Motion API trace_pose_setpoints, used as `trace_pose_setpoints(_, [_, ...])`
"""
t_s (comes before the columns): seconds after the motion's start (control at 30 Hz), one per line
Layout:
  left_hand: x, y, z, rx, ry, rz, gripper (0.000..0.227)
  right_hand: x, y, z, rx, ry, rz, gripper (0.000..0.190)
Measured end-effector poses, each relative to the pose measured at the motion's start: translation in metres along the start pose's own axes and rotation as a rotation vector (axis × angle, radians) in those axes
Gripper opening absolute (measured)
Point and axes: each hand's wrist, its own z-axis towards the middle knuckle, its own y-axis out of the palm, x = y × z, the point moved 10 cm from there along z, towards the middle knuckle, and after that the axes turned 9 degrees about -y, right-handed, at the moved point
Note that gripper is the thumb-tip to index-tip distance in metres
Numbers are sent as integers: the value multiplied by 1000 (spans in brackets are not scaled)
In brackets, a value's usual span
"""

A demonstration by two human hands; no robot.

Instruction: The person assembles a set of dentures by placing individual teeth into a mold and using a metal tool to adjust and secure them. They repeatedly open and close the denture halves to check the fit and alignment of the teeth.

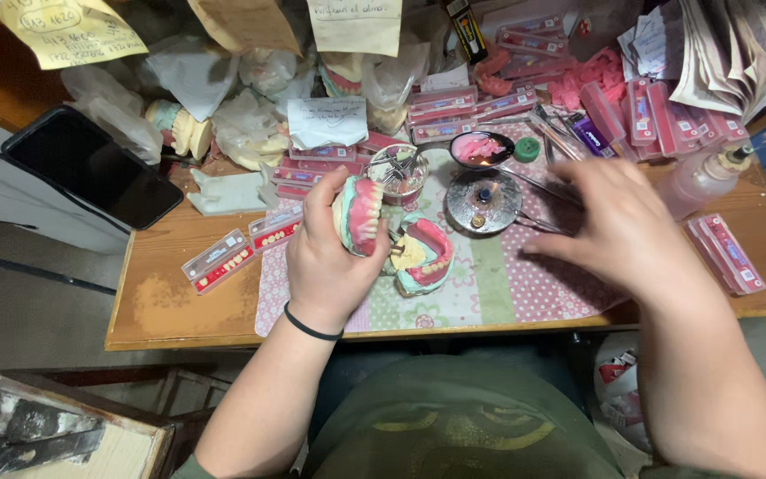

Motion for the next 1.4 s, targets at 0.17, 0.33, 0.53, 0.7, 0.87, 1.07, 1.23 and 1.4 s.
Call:
trace_pose_setpoints(0.17, [-2, -2, 6, -5, -42, -46, 66, 24, 12, -44, 20, 85, -205, 17])
trace_pose_setpoints(0.33, [2, -8, 17, -34, -69, -89, 67, 20, 18, -51, 124, -48, -195, 10])
trace_pose_setpoints(0.53, [8, -9, 33, -203, -180, -138, 69, 14, -13, -41, 395, 2, 259, 33])
trace_pose_setpoints(0.7, [1, 34, 39, -530, -311, -245, 78, 7, 25, -1, 265, 87, 772, 43])
trace_pose_setpoints(0.87, [13, 68, 35, -752, -282, -216, 78, 18, 56, 5, 225, 80, 954, 30])
trace_pose_setpoints(1.07, [11, 94, 19, -910, -290, -267, 75, 21, 58, -19, 286, 206, 959, 29])
trace_pose_setpoints(1.23, [-3, 98, 15, -953, -344, -270, 75, 7, 57, -32, 376, 243, 1000, 29])
trace_pose_setpoints(1.4, [-14, 106, 12, -999, -382, -284, 75, 8, 25, -55, 940, 159, 846, 29])
